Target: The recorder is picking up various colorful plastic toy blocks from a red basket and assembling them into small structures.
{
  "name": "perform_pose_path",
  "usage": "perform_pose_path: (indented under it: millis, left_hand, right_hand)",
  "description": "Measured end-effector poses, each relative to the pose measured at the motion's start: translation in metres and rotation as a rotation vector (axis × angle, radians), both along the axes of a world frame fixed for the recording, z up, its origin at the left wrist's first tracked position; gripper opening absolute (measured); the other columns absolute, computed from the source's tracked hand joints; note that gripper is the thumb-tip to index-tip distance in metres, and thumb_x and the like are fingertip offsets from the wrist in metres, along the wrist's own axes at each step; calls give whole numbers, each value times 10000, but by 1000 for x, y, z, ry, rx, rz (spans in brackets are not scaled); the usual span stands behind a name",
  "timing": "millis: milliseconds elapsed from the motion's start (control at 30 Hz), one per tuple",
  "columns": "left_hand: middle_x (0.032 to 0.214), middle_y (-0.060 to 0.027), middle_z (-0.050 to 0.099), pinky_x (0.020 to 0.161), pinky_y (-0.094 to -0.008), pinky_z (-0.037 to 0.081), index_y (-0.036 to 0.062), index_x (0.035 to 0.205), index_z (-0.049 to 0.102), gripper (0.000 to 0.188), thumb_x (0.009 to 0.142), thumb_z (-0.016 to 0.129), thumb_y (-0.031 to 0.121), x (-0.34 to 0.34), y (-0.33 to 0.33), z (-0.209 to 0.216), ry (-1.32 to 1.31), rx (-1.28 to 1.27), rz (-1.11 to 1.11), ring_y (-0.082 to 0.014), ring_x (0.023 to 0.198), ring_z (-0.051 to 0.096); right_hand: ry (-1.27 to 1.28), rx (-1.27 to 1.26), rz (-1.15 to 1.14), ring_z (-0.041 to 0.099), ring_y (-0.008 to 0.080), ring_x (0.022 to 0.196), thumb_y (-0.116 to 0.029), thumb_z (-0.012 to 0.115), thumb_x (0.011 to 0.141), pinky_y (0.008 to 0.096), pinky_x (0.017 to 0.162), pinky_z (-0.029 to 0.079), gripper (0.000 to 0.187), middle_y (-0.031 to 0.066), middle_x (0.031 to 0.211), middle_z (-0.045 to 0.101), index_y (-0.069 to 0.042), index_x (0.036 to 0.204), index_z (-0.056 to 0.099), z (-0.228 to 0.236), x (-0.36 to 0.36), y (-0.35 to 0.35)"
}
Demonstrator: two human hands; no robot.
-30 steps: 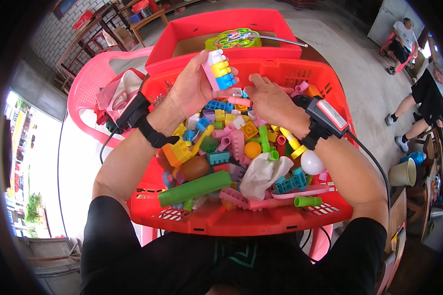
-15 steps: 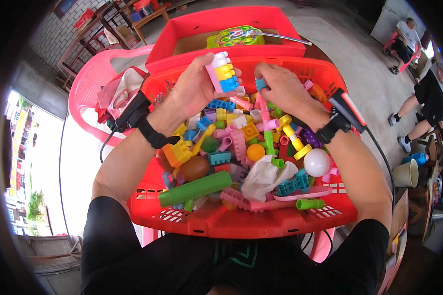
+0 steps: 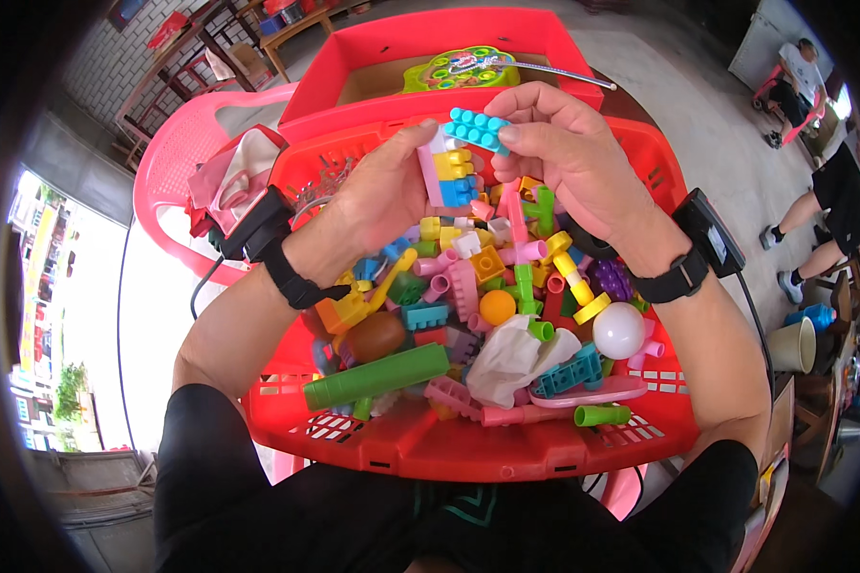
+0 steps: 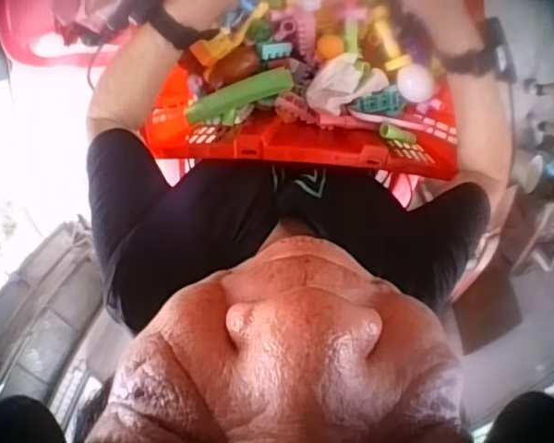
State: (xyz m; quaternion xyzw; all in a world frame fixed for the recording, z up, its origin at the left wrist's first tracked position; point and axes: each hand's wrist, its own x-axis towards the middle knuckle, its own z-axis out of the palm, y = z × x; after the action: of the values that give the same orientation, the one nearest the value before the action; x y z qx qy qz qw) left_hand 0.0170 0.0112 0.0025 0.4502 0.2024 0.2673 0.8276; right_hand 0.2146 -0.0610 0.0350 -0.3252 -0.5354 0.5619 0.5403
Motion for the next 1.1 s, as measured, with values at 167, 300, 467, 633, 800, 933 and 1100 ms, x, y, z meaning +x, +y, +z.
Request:
perform_pose_path:
  millis: [167,300,467,633,800,933,1100]
  left_hand:
    - [1117,-114,574,857,-454,514,30,1195,448,433,969,378,393,-1,0,2,-14,32,47,-234,1005,595]
    - [1074,-102,581,796,-448,538,39,1156,471,330,947,493,293,-2,-2,1,-40,44,99,-225,960,607]
    - [1129,-112,563,865,-455,521,24,1202,440,338,939,520,220,-4,-4,4,-55,102,97,-231,1022,591]
    - [1132,-92,560,877,-423,519,39,1204,446,337,916,559,173,-1,-8,3,-40,220,123,-208,1039,578]
    - [1129,-85,560,873,-375,524,38,1200,456,337,915,564,183,-2,-7,3,79,325,101,-188,1040,570]
    - [1133,-83,560,862,-357,527,37,1205,453,347,912,569,183,-2,-7,1,95,350,76,-181,1033,570]
    - [1116,-76,561,860,-341,520,34,1202,449,359,911,575,201,-3,-8,0,97,416,58,-161,1033,561]
  right_hand:
    - [25,-35,-68,594,86,776,-90,604,858,224,725,504,231,26,923,591,-34,1073,544,-4,-2,1]
    - [-243,75,-138,591,99,773,-93,622,846,228,712,492,211,31,909,585,-22,1020,525,-9,-7,1]
    - [-441,147,-204,574,98,760,-111,612,849,230,693,476,203,38,895,590,0,995,526,-17,-6,2]
    - [-469,25,-189,582,102,796,-129,596,836,247,705,480,199,46,894,610,15,971,573,-10,4,5]
    - [-394,-14,-167,595,109,823,-79,594,826,250,744,487,218,57,927,624,22,1019,571,-8,5,6]
    - [-448,107,-131,602,106,842,-27,599,812,253,767,490,241,63,927,632,17,1047,568,-15,2,9]
    - [-561,156,-185,607,101,790,-49,643,796,254,727,494,229,62,861,640,17,1005,577,-12,1,6]
